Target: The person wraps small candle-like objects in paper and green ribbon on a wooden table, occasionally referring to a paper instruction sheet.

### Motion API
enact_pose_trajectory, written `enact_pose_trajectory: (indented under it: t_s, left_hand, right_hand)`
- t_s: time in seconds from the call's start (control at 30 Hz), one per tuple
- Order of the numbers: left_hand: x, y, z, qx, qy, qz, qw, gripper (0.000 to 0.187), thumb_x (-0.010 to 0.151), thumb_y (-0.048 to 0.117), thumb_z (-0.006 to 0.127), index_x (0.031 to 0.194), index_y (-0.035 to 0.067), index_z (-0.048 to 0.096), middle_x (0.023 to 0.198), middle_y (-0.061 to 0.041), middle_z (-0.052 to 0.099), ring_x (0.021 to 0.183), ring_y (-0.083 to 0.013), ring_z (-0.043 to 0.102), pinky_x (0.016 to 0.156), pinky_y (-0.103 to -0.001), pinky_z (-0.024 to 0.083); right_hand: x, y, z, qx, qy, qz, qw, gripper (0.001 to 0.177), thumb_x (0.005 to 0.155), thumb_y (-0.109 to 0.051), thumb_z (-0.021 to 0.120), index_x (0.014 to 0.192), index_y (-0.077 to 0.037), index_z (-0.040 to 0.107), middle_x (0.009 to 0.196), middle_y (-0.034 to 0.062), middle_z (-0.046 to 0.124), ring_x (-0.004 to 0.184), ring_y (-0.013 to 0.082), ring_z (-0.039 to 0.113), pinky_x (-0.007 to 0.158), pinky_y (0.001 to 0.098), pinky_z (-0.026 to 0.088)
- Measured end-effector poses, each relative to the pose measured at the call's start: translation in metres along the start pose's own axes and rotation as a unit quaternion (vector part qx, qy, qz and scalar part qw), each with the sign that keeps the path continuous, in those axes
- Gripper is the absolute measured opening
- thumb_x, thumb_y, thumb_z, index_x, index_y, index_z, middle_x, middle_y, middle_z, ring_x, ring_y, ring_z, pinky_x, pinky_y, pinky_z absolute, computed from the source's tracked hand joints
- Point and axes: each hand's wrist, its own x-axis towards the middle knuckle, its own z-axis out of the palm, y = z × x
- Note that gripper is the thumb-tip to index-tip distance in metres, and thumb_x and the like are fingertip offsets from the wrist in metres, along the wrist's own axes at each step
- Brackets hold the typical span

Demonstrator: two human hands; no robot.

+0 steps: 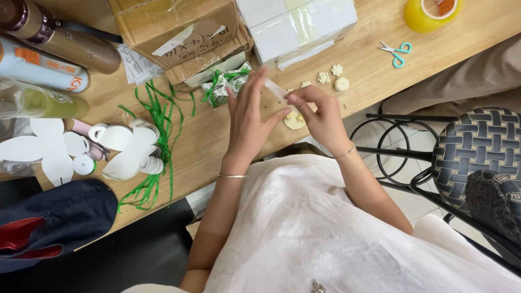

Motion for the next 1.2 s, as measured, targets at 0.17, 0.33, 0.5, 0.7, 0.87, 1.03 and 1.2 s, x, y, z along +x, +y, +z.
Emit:
enact_pose_trajectory:
  t_s: [0.17, 0.33, 0.5, 0.7, 0.87, 1.03, 1.2]
  left_hand:
    - [-0.014, -0.02, 0.017, -0.109, -0.087, -0.139, 0.98, 0.021, 0.094, 0.021, 0.08, 0.104, 0.008, 0.067, 0.102, -0.004, 0.076, 0.098, -0.0245, 0.074, 0.098, -0.038, 0.055]
    - [-0.013, -0.027, 0.016, -0.253, -0.08, -0.202, 0.943, 0.014, 0.1, 0.013, 0.071, 0.097, 0.004, 0.06, 0.1, -0.009, 0.075, 0.087, -0.0166, 0.078, 0.079, -0.028, 0.063]
    - [-0.023, -0.029, 0.025, -0.545, -0.124, -0.261, 0.787, 0.012, 0.11, 0.013, 0.057, 0.107, 0.003, 0.05, 0.136, -0.021, 0.069, 0.097, -0.0086, 0.06, 0.085, -0.026, 0.051]
    - [-0.039, -0.028, 0.036, -0.429, -0.122, -0.246, 0.86, 0.023, 0.118, 0.026, 0.05, 0.111, 0.004, 0.051, 0.101, -0.01, 0.059, 0.093, -0.0116, 0.054, 0.082, -0.029, 0.049]
    - [-0.024, -0.007, 0.02, -0.403, -0.131, -0.245, 0.872, 0.027, 0.113, 0.033, 0.046, 0.114, 0.006, 0.048, 0.097, -0.008, 0.064, 0.085, -0.0133, 0.062, 0.075, -0.031, 0.052]
    - [-0.02, -0.007, 0.017, -0.34, -0.16, -0.278, 0.884, 0.027, 0.111, 0.034, 0.045, 0.114, 0.007, 0.047, 0.08, -0.01, 0.063, 0.071, -0.0178, 0.062, 0.065, -0.033, 0.05]
    - [-0.02, -0.003, 0.016, -0.343, -0.151, -0.235, 0.897, 0.025, 0.113, 0.031, 0.043, 0.115, 0.006, 0.046, 0.091, -0.013, 0.07, 0.08, -0.0234, 0.072, 0.071, -0.036, 0.055]
  right_hand:
    - [-0.003, -0.039, 0.0, -0.196, 0.008, -0.097, 0.976, 0.019, 0.098, -0.013, 0.075, 0.114, -0.003, 0.073, 0.102, 0.0131, 0.067, 0.093, 0.0294, 0.062, 0.083, 0.0387, 0.049]
    - [-0.008, -0.044, 0.003, -0.249, 0.043, -0.258, 0.932, 0.025, 0.092, -0.009, 0.082, 0.113, -0.006, 0.069, 0.117, 0.0096, 0.064, 0.108, 0.0318, 0.061, 0.094, 0.0437, 0.048]
    - [-0.01, -0.027, 0.009, -0.171, -0.015, -0.265, 0.949, 0.037, 0.092, -0.01, 0.083, 0.121, -0.006, 0.061, 0.124, 0.01, 0.064, 0.118, 0.0306, 0.061, 0.102, 0.0412, 0.048]
    - [-0.009, -0.03, 0.009, -0.186, -0.024, -0.176, 0.966, 0.048, 0.081, -0.021, 0.09, 0.116, -0.005, 0.06, 0.11, 0.0036, 0.064, 0.103, 0.0249, 0.059, 0.099, 0.0415, 0.034]
    - [-0.005, -0.032, 0.002, -0.233, 0.001, -0.225, 0.946, 0.04, 0.08, -0.025, 0.089, 0.106, -0.011, 0.063, 0.114, 0.0069, 0.061, 0.113, 0.0275, 0.057, 0.102, 0.0408, 0.034]
    - [-0.004, -0.029, 0.001, -0.229, -0.048, -0.182, 0.955, 0.036, 0.085, -0.025, 0.089, 0.107, -0.01, 0.066, 0.106, -0.0002, 0.063, 0.108, 0.0205, 0.058, 0.104, 0.0404, 0.035]
    - [-0.003, -0.032, 0.0, -0.255, -0.054, -0.23, 0.938, 0.028, 0.08, -0.02, 0.086, 0.09, -0.012, 0.062, 0.108, 0.0048, 0.066, 0.106, 0.0256, 0.059, 0.103, 0.0439, 0.032]
